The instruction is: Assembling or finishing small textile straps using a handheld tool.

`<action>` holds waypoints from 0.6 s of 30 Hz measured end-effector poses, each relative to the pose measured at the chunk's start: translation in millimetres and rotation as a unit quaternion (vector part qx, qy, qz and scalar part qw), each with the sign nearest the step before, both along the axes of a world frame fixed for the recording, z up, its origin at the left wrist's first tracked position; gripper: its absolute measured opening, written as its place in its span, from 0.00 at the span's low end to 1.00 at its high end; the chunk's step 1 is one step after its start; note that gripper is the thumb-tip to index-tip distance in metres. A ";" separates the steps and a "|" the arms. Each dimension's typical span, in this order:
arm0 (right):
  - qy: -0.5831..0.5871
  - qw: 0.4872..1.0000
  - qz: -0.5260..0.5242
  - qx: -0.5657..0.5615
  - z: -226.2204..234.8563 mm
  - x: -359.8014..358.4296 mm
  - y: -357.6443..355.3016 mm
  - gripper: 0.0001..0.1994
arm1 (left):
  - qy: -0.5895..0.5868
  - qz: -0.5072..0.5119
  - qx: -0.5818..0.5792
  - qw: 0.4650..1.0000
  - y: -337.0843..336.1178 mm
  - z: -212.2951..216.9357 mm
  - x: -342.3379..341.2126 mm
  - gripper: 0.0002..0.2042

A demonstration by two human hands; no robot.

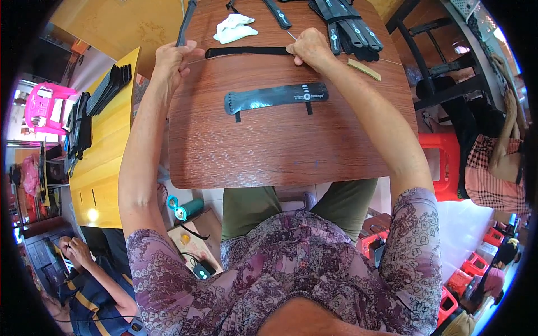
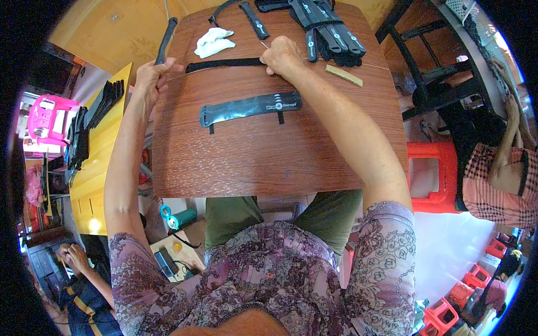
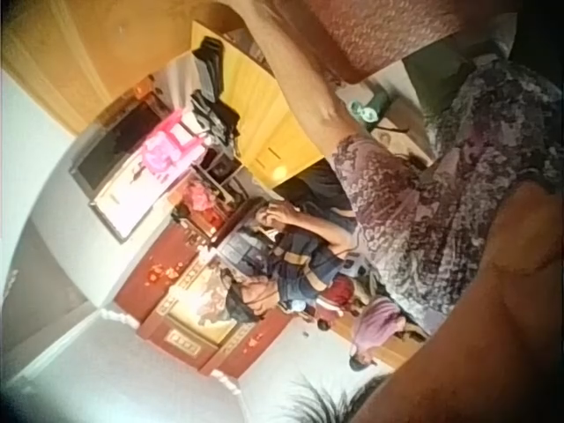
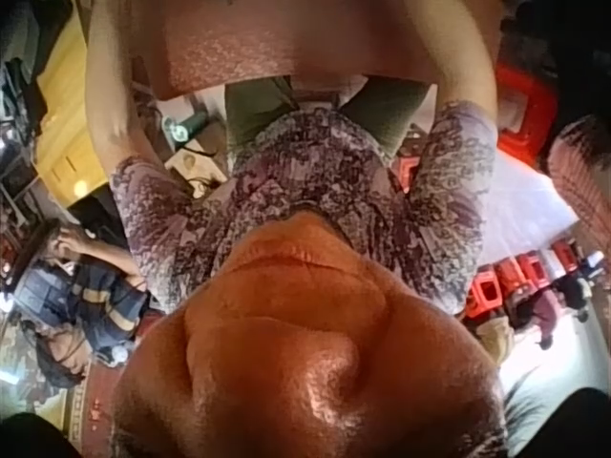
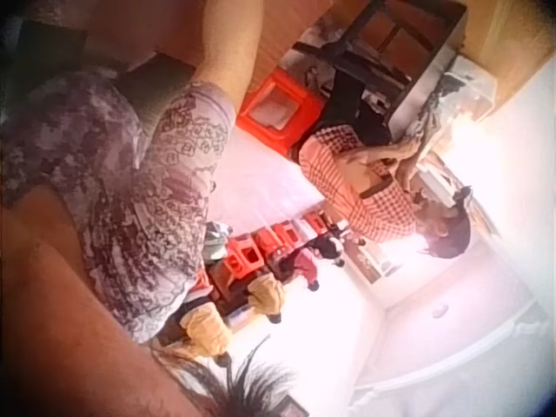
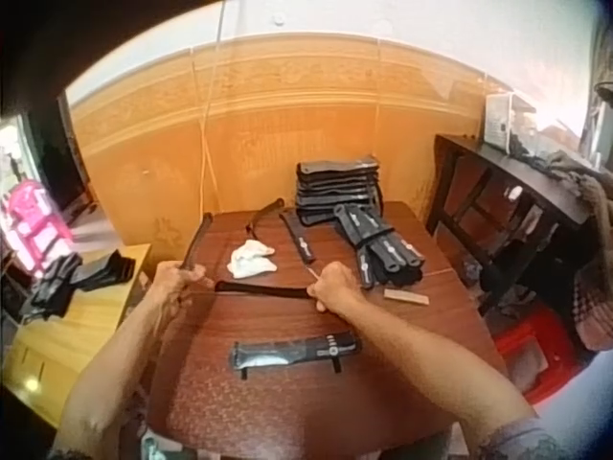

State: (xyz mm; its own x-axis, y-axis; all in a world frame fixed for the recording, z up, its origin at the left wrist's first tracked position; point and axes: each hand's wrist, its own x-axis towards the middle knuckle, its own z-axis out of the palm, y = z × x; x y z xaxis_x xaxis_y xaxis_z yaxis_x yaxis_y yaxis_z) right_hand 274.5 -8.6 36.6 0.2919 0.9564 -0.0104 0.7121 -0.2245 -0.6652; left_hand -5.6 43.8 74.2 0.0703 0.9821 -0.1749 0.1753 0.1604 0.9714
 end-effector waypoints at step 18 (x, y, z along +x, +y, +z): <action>0.124 0.979 0.137 0.080 22.6 -16.4 -121.8 0.15 | -0.352 -0.152 -0.018 0.923 -165.5 -2.3 39.0 0.16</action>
